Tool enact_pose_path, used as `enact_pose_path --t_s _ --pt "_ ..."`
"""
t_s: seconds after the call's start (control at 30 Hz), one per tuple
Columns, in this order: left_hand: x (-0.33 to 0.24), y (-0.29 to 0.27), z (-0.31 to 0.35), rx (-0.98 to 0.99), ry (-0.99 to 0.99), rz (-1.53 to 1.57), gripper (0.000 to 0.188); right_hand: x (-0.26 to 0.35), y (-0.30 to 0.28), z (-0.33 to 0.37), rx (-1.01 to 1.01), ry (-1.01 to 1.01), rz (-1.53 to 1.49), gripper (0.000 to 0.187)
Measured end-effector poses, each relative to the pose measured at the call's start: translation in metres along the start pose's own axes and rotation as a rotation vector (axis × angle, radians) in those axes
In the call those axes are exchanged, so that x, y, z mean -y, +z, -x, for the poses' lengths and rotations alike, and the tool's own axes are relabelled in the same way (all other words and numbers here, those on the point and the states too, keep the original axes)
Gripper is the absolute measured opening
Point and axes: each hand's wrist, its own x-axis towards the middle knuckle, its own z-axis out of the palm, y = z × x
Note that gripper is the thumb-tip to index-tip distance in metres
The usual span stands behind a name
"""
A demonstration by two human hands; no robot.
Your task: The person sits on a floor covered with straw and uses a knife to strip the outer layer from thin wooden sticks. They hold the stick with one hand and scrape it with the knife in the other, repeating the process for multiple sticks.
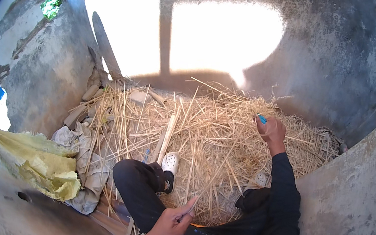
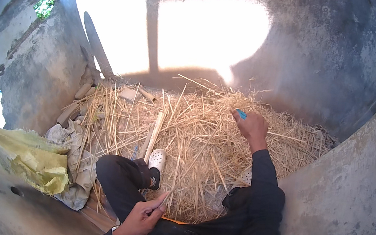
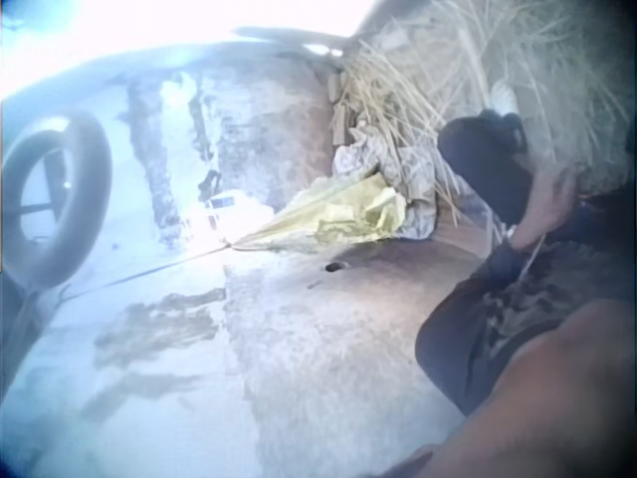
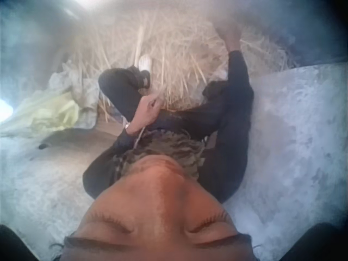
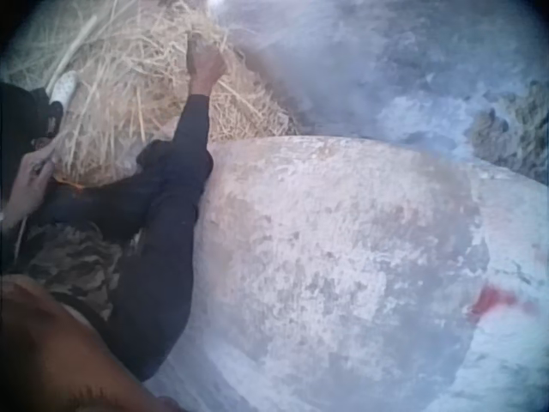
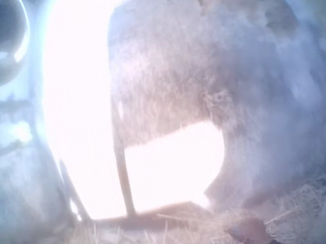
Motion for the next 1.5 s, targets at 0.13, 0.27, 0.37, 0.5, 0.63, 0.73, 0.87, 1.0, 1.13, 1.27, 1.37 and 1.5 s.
enact_pose_path --t_s 0.13,0.27,0.37,0.5,0.63,0.73,0.87,1.0,1.13,1.27,1.37,1.5 --pt "0.009 -0.016 -0.009 -0.058 -0.068 0.272 0.043 0.027 -0.017 0.011 0.222 0.096 -0.127 0.079" --pt "0.006 -0.029 -0.023 -0.076 -0.122 0.434 0.041 0.069 -0.019 0.066 0.329 -0.257 -0.2 0.075" --pt "-0.003 -0.028 -0.034 -0.052 -0.145 0.484 0.041 0.094 -0.015 0.114 0.283 -0.572 -0.234 0.07" --pt "0.009 -0.027 -0.036 -0.085 -0.089 0.404 0.042 0.108 -0.021 0.121 0.372 -0.542 -0.2 0.072" --pt "0.015 -0.024 -0.037 -0.095 -0.065 0.378 0.043 0.102 -0.022 0.105 0.347 -0.461 -0.165 0.073" --pt "0.007 -0.021 -0.036 -0.081 -0.069 0.303 0.042 0.104 -0.031 0.117 0.357 -0.508 -0.122 0.073" --pt "0.003 -0.017 -0.026 -0.095 -0.051 0.225 0.042 0.09 -0.026 0.083 0.327 -0.371 -0.146 0.074" --pt "0.002 -0.018 -0.023 -0.075 -0.04 0.222 0.042 0.093 -0.027 0.096 0.322 -0.407 -0.199 0.071" --pt "-0.009 -0.014 -0.024 -0.127 0.027 0.032 0.041 0.103 -0.032 0.113 0.282 -0.524 -0.168 0.067" --pt "-0.002 -0.016 -0.026 -0.16 0.079 -0.104 0.04 0.097 -0.025 0.105 0.221 -0.525 -0.176 0.068" --pt "0.001 -0.014 -0.027 -0.146 0.084 -0.102 0.04 0.093 -0.026 0.096 0.159 -0.489 -0.146 0.069" --pt "-0.009 -0.007 -0.015 -0.07 0.011 -0.03 0.04 0.065 -0.024 0.06 0.14 -0.237 -0.161 0.07"
